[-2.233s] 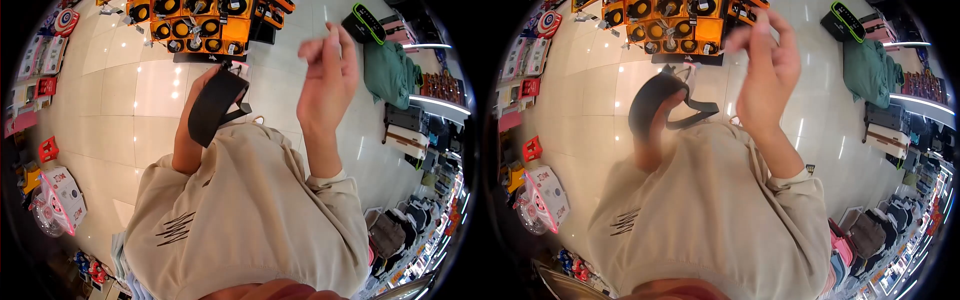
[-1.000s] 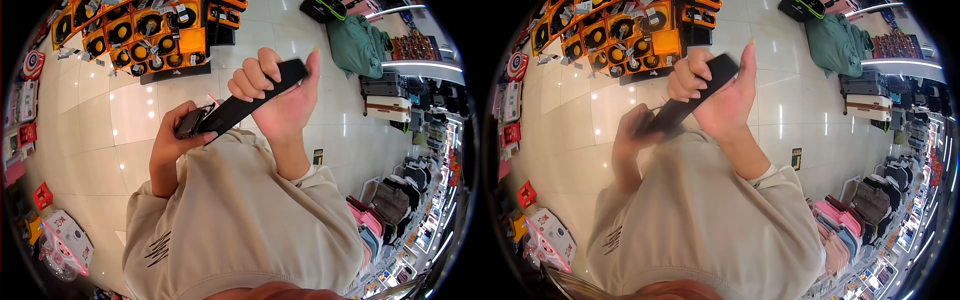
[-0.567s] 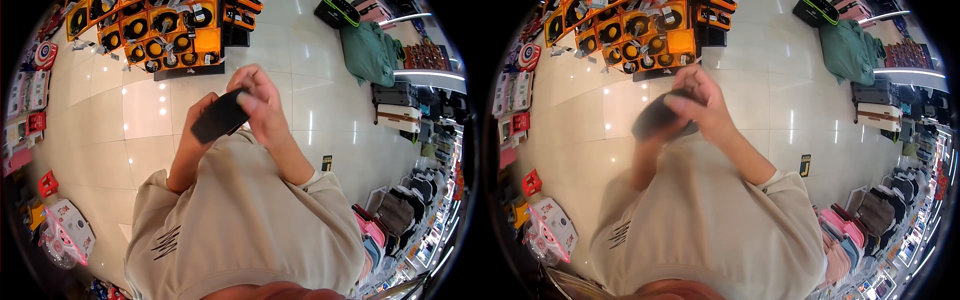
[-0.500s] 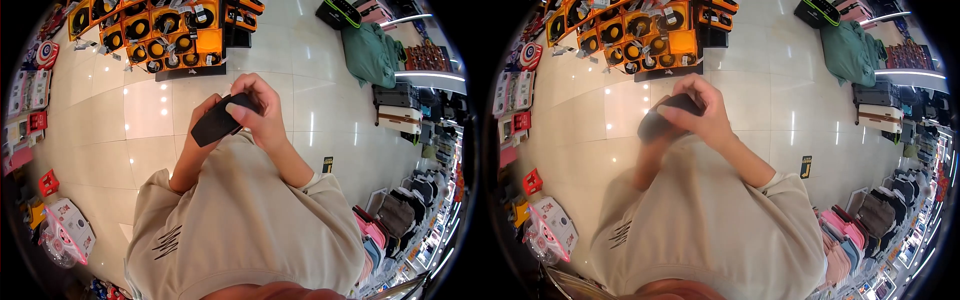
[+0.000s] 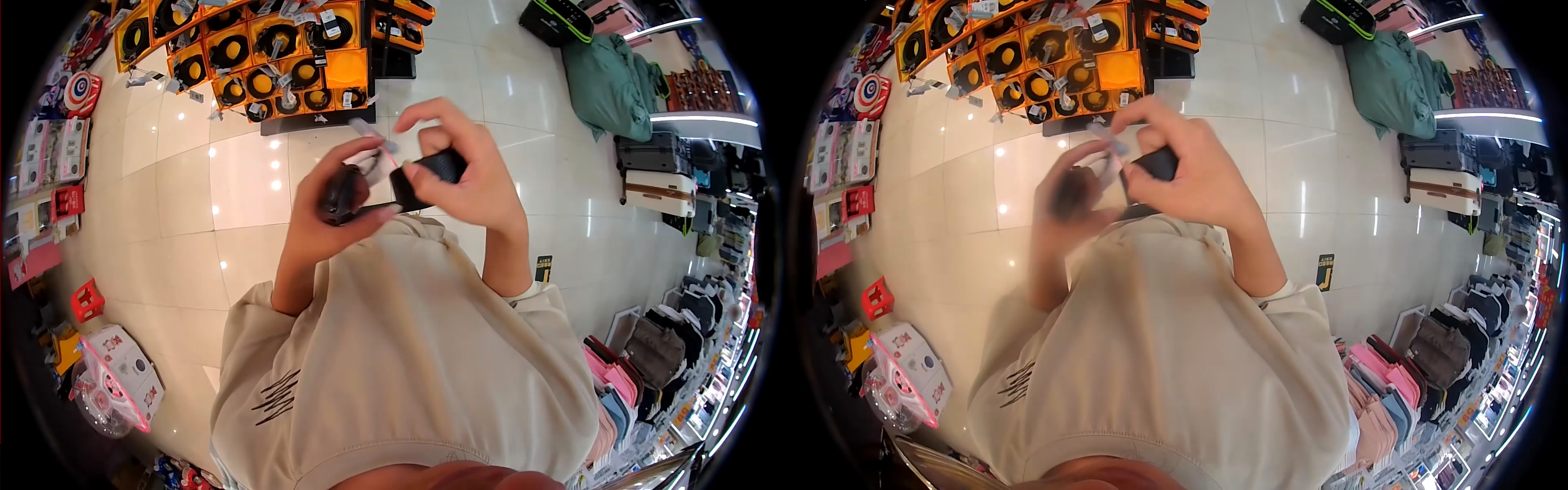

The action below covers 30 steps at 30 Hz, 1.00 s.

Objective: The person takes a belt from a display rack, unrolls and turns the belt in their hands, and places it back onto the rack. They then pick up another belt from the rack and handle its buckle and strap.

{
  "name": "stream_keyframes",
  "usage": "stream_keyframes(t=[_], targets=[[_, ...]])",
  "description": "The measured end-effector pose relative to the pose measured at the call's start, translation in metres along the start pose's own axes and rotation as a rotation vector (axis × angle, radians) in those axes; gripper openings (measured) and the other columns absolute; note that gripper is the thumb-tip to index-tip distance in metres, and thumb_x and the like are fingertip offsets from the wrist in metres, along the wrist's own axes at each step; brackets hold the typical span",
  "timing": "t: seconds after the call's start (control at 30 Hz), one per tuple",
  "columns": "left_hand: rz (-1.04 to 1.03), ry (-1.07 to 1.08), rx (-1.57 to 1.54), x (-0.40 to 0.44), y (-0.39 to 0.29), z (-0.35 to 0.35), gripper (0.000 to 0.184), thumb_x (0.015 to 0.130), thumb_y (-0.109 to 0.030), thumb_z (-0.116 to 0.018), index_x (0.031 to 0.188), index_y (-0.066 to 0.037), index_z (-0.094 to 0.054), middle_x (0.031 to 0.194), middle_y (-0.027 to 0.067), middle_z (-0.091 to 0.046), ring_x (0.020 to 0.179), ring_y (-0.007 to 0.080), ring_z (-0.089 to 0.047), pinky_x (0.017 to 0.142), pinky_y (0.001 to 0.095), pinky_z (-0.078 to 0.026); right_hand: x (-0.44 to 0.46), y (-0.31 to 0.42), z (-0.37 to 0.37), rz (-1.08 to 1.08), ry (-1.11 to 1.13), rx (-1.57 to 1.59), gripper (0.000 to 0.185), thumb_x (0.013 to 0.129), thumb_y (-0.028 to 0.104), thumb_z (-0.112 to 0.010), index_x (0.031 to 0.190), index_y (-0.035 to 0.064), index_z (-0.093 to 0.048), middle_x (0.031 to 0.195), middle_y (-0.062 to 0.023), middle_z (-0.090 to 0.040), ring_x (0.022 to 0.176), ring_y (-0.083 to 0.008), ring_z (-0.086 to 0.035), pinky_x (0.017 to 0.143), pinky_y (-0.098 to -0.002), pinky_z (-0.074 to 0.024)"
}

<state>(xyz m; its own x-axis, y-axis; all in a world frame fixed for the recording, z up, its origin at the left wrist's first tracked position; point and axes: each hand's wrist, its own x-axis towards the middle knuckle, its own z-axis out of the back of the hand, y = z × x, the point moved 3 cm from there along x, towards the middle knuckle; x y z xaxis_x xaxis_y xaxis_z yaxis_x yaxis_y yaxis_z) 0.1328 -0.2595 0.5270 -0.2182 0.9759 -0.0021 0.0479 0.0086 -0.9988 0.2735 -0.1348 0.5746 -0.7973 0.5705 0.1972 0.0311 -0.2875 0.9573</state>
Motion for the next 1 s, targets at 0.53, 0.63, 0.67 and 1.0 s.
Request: stream_keyframes(t=[0.53, 0.63, 0.67, 1.0], targets=[[0.176, -0.372, -0.708, -0.007, 0.012, -0.011, 0.028, 0.079, -0.006, -0.059, 0.104, -0.010, -0.049, 0.085, 0.0022, -0.051, 0.066, 0.0083, -0.043, 0.058, 0.0224, -0.036, 0.005, -0.003, -0.006, 0.147, -0.110, -0.169, 0.050, 0.061, 0.012, -0.088, 0.102, 0.0004, -0.062, 0.087, -0.0053, -0.068, 0.075, -0.0109, -0.064, 0.070, -0.0231, -0.0509], [0.240, -0.384, -1.019, -0.002, 0.005, -0.014, 0.020, 0.082, -0.007, -0.055, 0.100, -0.011, -0.048, 0.081, 0.0005, -0.048, 0.065, 0.0076, -0.039, 0.055, 0.0221, -0.034, 0.008, -0.016, -0.025, 0.114, -0.130, 0.092, 0.056, 0.065, 0.010, -0.086, 0.112, -0.0005, -0.057, 0.098, -0.0065, -0.067, 0.078, -0.0111, -0.063, 0.071, -0.0251, -0.0509], [0.245, -0.366, -1.037, -0.002, 0.009, -0.017, 0.017, 0.083, -0.007, -0.055, 0.099, -0.011, -0.048, 0.081, -0.0001, -0.048, 0.066, 0.0075, -0.040, 0.056, 0.0222, -0.034, 0.004, -0.015, -0.034, -0.029, -0.141, 0.212, 0.059, 0.066, 0.015, -0.086, 0.115, 0.0021, -0.057, 0.097, -0.0100, -0.068, 0.085, -0.0184, -0.065, 0.080, -0.0284, -0.0507], [0.282, -0.187, -0.987, 0.002, 0.017, -0.027, 0.024, 0.086, -0.007, -0.058, 0.109, 0.000, -0.056, 0.084, 0.0011, -0.052, 0.070, 0.0102, -0.046, 0.057, 0.0236, -0.036, -0.006, -0.022, -0.036, -0.145, -0.263, 0.252, 0.022, 0.074, -0.008, -0.068, 0.090, -0.0009, -0.054, 0.071, -0.0101, -0.061, 0.064, -0.0144, -0.065, 0.055, -0.0271, -0.0496]])
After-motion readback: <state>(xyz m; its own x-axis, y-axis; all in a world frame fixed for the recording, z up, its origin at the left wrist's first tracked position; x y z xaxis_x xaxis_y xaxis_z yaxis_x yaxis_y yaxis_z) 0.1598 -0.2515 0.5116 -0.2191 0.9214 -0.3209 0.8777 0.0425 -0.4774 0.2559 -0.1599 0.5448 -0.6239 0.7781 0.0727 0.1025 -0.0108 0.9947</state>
